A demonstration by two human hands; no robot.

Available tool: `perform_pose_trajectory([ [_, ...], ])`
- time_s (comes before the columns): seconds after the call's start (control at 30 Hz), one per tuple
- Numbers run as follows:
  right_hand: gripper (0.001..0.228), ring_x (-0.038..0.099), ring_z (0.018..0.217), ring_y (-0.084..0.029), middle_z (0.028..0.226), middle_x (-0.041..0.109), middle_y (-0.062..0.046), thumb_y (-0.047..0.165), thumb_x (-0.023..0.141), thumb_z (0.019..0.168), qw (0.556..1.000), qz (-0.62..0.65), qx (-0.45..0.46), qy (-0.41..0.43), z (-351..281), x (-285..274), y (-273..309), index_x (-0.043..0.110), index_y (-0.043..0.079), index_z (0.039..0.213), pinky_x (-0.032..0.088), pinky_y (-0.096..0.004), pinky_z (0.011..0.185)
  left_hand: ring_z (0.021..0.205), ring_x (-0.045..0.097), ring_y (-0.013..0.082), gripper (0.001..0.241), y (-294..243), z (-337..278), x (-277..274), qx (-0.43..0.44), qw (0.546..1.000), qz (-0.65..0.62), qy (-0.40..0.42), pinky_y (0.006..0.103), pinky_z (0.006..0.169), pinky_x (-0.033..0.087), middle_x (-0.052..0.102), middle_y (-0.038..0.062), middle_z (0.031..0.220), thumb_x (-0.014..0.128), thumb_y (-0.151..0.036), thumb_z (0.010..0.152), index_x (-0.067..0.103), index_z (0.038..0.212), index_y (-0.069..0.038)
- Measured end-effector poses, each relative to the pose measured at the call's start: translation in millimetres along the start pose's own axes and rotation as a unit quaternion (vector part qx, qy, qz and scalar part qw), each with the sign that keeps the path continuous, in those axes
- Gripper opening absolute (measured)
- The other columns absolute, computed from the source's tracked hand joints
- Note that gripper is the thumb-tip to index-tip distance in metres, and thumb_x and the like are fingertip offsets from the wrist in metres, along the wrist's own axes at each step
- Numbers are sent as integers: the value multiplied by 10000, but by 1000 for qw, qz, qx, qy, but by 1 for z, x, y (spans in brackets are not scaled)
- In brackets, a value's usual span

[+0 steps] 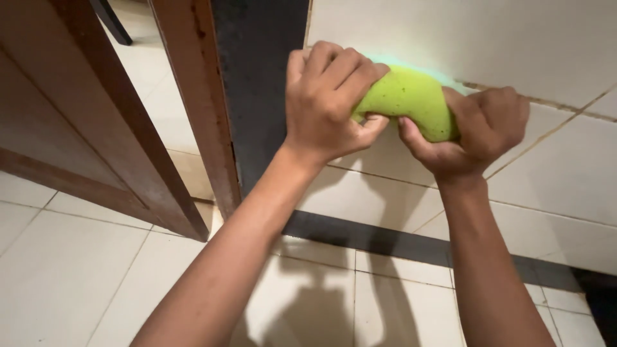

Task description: The person scrubs the grout lines and surface of white wall tiles using a green sponge. They move the sponge back and forth along the horizontal and vertical seams, focusing on the lower section of the wall near the floor.

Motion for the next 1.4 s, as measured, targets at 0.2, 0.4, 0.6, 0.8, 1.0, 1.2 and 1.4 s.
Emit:
perform_pose_trajectory([
  [0.2,428,495,816,-264,864,481,-47,503,847,882,998,1,55,15,-12,17,1,761,105,1016,373,-403,759,1036,575,225,420,3,-8,12,-43,999,1,-14,419,938,405,638,-32,1028,818,-204,716,689,1115,-167],
  [0.4,447,465,820,-281,828,481,-65,527,815,877,997,-1,80,-19,-32,37,2,750,104,1004,382,-431,781,1075,588,208,437,12,-27,29,-56,998,6,-37,376,920,383,672,-69,1088,824,-214,718,691,1134,-199],
  [0.6,454,475,880,-300,883,534,-61,520,871,910,994,0,112,-4,-41,46,4,756,103,1048,383,-403,781,1076,588,204,447,20,-33,42,-64,997,4,-46,406,968,362,675,-64,1083,844,-246,713,692,1131,-200],
  [0.8,446,488,889,-286,899,560,-56,525,841,923,993,-16,121,1,-46,49,2,756,106,1052,400,-402,801,1042,591,201,447,22,-30,41,-63,997,6,-41,400,949,368,684,-56,1050,846,-251,681,706,1101,-193],
  [1.0,480,495,904,-281,915,568,-52,562,849,920,991,-16,131,-4,-46,49,5,752,111,1054,399,-395,813,1048,589,200,410,20,-30,42,-63,997,16,-46,393,954,375,680,-59,1038,843,-244,704,708,1089,-201],
  [1.2,468,493,870,-262,884,566,-24,550,825,890,992,-13,123,1,-42,44,9,763,118,1058,378,-398,798,1052,600,214,424,19,-32,38,-48,997,-10,-55,401,958,378,674,-50,1053,833,-252,723,693,1117,-184],
  [1.4,452,491,820,-266,828,501,-35,528,864,886,996,-14,92,-12,-35,38,12,765,106,1013,353,-427,789,1042,612,212,381,9,-28,26,-53,997,-10,-50,390,949,398,661,-46,1004,830,-182,723,690,1077,-179],
])
Point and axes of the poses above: each hand's wrist, its own z-axis towards the middle knuckle, its own x-axis out of the palm, y = z × x, the point moved 2 cm from there along z, towards the middle knuckle
